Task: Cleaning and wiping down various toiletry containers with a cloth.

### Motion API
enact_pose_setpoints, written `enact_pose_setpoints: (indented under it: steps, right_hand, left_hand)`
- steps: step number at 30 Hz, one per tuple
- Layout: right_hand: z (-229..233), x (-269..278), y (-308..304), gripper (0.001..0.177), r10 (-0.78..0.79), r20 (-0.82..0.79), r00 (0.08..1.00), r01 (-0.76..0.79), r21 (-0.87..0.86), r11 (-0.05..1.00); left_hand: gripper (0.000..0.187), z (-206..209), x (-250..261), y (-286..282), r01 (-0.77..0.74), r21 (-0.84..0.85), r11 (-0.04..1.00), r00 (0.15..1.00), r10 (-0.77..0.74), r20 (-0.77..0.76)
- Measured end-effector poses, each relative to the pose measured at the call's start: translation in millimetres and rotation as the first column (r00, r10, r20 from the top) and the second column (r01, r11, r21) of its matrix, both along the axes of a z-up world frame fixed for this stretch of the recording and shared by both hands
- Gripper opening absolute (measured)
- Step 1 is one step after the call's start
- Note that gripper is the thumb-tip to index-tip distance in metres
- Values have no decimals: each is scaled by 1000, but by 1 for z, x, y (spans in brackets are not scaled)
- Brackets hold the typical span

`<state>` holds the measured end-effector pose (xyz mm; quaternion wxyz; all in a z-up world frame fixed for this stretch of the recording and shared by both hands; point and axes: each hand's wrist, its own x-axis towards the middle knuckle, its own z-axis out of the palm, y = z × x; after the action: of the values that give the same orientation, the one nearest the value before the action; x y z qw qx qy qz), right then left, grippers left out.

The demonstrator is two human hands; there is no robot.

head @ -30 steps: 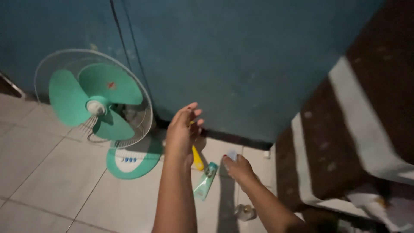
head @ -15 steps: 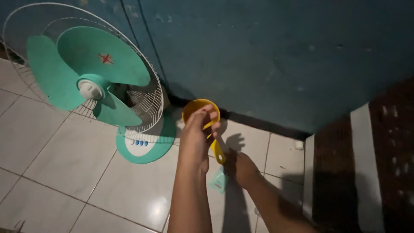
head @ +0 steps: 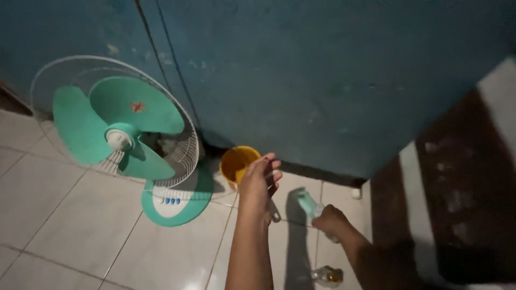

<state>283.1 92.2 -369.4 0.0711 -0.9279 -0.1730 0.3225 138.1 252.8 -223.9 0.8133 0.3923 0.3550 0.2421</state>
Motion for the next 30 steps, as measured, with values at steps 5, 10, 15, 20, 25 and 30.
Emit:
enact_pose_setpoints:
  steps: [5,10,15,20,25,30]
  right_hand:
    - [124,-22,-28,47,-77,-210,975,188,588,787]
    - [221,-78,-60,45,-87,96,992,-7,710,704]
    - [327,-141,-106,63,-386,305,871,-10,796,605]
    - [397,-169,-133,50,-572,464,677,-295,882,367]
    - [391,-181,-139,54,-187,759,623,-737,650,184]
    - [360,-233,-166,50,-82,813,577,-778,577,248]
  left_hand:
    - [41,55,1,-57,127,115,985,977,-105,-186]
    - [55,83,-11,-109,340,-7,940,917,-330,222]
    - [54,130,-40,-140,306,-36,951,858,-259,443]
    - [58,171,-65,-181,438,251,863,742,-504,442]
    - [82,217,-91,-214,397,120,910,763,-400,508]
    - [74,245,-116,-214,306,173,936,645,-338,685]
